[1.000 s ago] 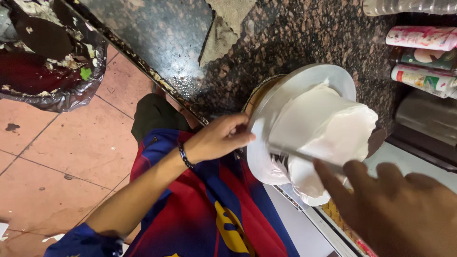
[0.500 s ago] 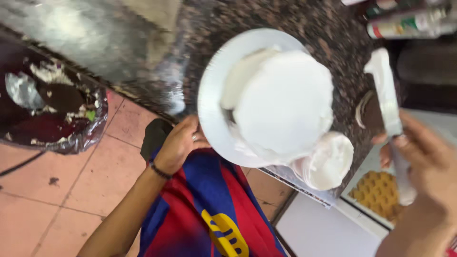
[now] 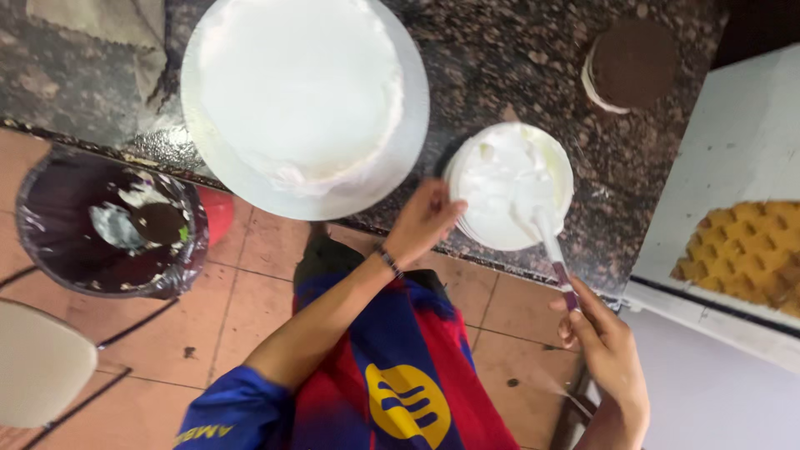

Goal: The person uses a metal spatula to spread white frosting onto a round cake placed on a rotating stand. They repeatedly scoop frosting from a container and smooth it over the cake's surface and sides, rotating the stand to ensure even coverage.

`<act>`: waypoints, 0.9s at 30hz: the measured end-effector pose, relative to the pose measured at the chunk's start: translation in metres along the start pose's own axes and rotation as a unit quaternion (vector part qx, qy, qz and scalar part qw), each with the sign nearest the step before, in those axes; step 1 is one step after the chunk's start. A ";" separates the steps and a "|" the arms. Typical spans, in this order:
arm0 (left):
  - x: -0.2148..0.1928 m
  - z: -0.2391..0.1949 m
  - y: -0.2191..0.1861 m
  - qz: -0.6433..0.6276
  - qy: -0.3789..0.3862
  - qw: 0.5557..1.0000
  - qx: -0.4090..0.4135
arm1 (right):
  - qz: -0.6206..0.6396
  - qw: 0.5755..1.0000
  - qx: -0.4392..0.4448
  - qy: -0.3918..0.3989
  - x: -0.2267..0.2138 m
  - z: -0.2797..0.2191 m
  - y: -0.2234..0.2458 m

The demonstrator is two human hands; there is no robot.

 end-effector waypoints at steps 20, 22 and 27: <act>0.083 -0.023 -0.133 0.402 0.090 0.897 0.162 | 0.055 0.985 -0.154 0.062 0.086 0.026 -0.028; 0.078 -0.023 -0.130 0.391 0.080 0.903 0.162 | 0.200 0.969 -0.099 0.105 0.103 0.020 -0.045; 0.063 -0.013 -0.125 0.338 0.056 0.933 0.105 | 0.225 0.963 -0.132 0.067 0.087 0.006 -0.053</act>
Point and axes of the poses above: each hand's wrist, its own z-axis towards the middle knuckle, its own x-axis out of the palm, y = z × x, the point moved 10 cm from there along z, towards the middle knuckle, and after that the axes turned 5 degrees about y, right-handed, at the moved point
